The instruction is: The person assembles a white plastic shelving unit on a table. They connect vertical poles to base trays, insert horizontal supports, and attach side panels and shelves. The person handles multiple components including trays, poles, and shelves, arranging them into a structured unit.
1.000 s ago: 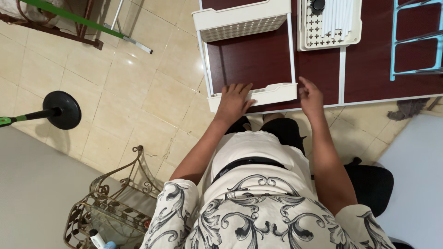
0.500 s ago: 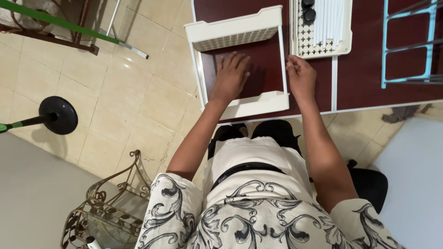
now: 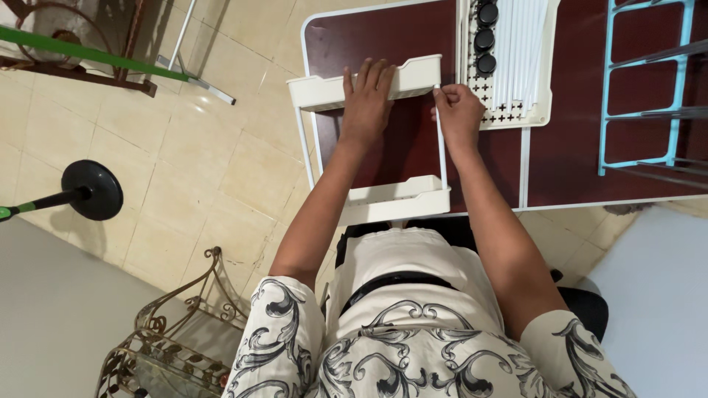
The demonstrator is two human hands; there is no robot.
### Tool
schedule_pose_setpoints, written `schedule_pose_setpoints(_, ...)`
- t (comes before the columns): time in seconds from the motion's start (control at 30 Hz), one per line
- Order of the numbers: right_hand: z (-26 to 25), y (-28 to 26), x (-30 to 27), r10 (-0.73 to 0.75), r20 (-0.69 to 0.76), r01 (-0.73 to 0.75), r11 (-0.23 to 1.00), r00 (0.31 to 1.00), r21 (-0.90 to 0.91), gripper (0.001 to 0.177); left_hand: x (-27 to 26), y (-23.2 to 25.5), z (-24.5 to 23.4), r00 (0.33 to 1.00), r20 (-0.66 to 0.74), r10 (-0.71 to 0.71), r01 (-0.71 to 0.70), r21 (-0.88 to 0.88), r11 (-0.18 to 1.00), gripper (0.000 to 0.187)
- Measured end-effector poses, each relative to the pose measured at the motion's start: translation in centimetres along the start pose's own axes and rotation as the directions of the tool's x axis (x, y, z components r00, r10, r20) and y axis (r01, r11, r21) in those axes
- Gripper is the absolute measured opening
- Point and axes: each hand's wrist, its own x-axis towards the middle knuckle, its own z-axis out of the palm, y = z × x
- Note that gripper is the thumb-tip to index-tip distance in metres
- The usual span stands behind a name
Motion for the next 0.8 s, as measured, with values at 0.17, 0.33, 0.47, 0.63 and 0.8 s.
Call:
schedule_pose_setpoints(0.17,0.8,-0.6,0.2,0.050,0.012,-0.050,0.999,0.999,0.018,0.017,1.0,-1.5,0.7,1.000,0.011,-0.004,0.004,-0.028,1.000,0.069)
schedule_pose_setpoints(0.33,1.8,0.8,0.4,0.018,-0.024,-0.017,0.999,1.000,0.034,0.016,1.2,-2.7,1.4,0.998,-0.036,0.051,-0.053,-0.075,0.996,0.062)
schedule_pose_setpoints(0.47,3.0,2.2,0.4,-0.091,-0.113,0.096,0.995,0.989,0.040,0.015,1.4,-2.9,1.6,0.999,-0.016,0.038,-0.038,-0.045,0.998,0.061)
schedule_pose_setpoints(0.63,3.5,3.1,0.5,-0.081,-0.139,0.094,0.991,0.987,0.091,0.014,1.4,-2.8,1.4,0.999,-0.028,0.044,-0.045,-0.056,0.997,0.059)
schedule_pose_setpoints(0.8,3.7,2.9,0.5,-0.079,-0.159,0.094,0.991,0.984,0.095,0.016,1.7,-3.0,1.0,0.998,-0.051,0.035,-0.039,-0.068,0.997,0.060)
